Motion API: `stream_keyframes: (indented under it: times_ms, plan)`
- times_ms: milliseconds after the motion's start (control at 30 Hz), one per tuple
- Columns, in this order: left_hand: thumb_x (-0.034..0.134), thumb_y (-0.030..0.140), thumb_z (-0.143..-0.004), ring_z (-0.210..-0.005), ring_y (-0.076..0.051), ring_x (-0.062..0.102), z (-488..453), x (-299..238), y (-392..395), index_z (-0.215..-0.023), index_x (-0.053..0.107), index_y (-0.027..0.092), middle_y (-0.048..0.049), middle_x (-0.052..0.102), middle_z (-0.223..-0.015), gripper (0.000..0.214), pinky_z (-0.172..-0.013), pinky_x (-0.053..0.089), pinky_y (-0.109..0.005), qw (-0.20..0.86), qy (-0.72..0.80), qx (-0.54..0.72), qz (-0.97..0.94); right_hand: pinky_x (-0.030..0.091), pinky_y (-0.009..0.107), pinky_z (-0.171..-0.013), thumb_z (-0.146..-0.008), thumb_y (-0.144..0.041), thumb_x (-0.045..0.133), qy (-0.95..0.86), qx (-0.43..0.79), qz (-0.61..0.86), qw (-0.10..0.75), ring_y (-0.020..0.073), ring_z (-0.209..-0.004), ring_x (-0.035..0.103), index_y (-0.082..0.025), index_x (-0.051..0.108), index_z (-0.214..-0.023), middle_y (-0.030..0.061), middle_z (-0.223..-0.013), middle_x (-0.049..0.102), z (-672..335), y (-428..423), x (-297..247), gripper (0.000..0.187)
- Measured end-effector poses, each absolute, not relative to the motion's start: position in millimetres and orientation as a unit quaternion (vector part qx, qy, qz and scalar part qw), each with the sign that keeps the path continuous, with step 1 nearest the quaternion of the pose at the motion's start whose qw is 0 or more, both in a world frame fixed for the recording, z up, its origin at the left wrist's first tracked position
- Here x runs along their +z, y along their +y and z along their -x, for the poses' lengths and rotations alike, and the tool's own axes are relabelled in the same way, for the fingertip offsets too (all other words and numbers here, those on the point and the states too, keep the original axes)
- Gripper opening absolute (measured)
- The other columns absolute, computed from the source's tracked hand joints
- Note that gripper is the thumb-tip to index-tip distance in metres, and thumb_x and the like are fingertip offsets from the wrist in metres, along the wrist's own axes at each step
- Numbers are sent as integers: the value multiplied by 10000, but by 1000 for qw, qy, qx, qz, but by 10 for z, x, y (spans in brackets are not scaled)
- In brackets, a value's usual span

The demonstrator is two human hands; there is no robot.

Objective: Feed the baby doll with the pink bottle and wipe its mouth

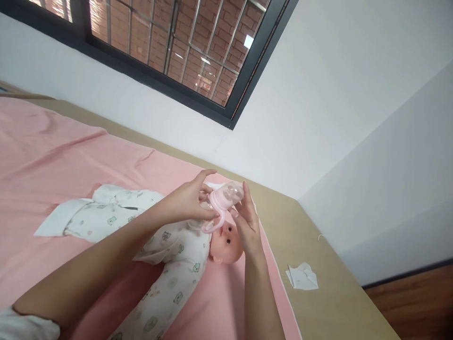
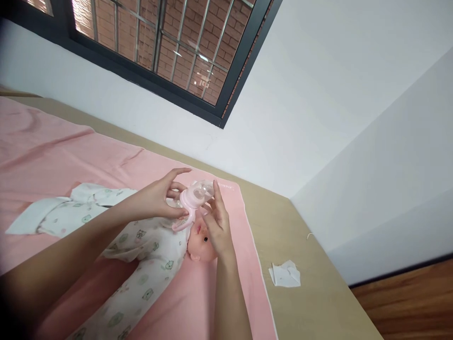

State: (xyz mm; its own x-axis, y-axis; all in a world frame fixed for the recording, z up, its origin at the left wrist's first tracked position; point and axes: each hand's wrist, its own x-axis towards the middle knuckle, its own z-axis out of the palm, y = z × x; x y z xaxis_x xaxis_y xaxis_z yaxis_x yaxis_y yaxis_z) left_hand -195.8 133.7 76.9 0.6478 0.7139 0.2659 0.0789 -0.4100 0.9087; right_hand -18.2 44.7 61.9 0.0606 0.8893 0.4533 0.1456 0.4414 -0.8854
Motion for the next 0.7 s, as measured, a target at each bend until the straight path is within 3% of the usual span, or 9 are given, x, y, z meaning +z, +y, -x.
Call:
stream_keyframes:
  times_ms: [133,300,467,600,700]
  plan:
    - [792,343,-603,-967,-261,678,1934,726,1370,-1415,273,293,-83,646,-1156,966,-732,563,-324,498,267,336,-754,491,413,-1016,-772,-283,739,-621,349,416,565,226,-1320,475,-446,187,-1483,25,-1550,299,179,459,586,914]
    - [798,355,-593,-1013,-269,659,1934,748,1342,-1435,314,284,-60,696,-1102,974,-815,532,-338,461,272,316,-783,576,380,-876,-621,-241,842,-606,369,446,546,234,-1228,560,-466,94,-1480,73,-1554,265,240,479,563,1162]
    - [772,467,-617,-956,-286,672,1915,781,1288,-1487,293,305,-36,702,-1132,1007,-780,501,-335,402,301,298,-812,620,326,-676,-593,-297,839,-563,363,459,584,174,-879,700,-430,113,-1482,114,-1479,376,368,453,596,1156]
    - [746,496,-652,-1076,-305,624,1883,801,1298,-1430,412,309,-28,689,-1165,867,-864,478,-354,350,311,321,-823,599,280,-683,-561,-303,857,-556,301,490,600,154,-846,692,-386,245,-1457,102,-1410,469,301,505,602,1089]
    - [702,550,-704,-1186,-310,553,1971,865,1192,-1381,478,332,-10,655,-1233,745,-955,445,-390,305,300,350,-833,579,277,-714,-530,-325,860,-524,198,514,649,159,-854,685,-366,230,-1459,113,-1424,457,-21,639,519,1124]
